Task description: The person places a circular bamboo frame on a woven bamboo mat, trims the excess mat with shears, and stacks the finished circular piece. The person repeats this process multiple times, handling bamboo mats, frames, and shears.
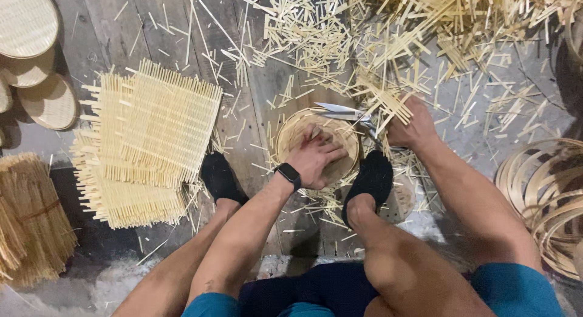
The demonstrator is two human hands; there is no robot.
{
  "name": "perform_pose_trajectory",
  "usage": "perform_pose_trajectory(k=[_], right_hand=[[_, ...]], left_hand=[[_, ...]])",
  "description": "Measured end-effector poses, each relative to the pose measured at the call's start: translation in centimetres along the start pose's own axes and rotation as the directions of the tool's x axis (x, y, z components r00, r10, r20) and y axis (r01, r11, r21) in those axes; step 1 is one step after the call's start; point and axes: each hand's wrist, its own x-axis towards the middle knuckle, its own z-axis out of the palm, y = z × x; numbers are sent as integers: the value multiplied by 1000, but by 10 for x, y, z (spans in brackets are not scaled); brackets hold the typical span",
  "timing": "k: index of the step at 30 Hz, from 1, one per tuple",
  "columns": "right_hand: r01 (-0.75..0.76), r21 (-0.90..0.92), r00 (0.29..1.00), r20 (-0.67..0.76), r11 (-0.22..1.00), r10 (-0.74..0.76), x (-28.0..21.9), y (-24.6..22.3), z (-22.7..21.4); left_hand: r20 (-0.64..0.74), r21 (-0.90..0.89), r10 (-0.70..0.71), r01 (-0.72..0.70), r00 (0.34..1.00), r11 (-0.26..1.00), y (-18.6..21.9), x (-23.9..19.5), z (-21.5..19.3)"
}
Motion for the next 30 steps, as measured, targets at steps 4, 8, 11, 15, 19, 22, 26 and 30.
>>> perform_pose_trajectory(k=[4,8,11,15,19,22,26,30], right_hand=[[-171,163,983,100,972,156,-6,7,5],[-711,653,634,433,261,641,-17,33,12],[-812,188,581,175,552,795,-29,55,23],[-794,135,592,-46,592,805,-53,44,50],[-574,655,685,57,491,726,-70,-22,68],[-447,894,784,411,-36,465,-59,-68,79],[-514,857,770,478,-33,423,-45,-82,84],[-537,842,751,503,-49,427,-40,-76,93]], left_hand=[[-15,-4,1,-1,1000,1000,1,1,-3],[-151,-13,31,-34,988,999,-3,-1,3],[-402,-143,37,-103,915,984,-19,5,7],[-498,-377,-298,106,815,920,-57,34,9],[-245,-396,-444,330,862,857,-92,65,11],[-227,-383,-440,336,869,860,-100,75,24],[-121,-740,-586,321,801,591,-96,81,36],[-170,-604,-554,358,815,712,-93,81,35]])
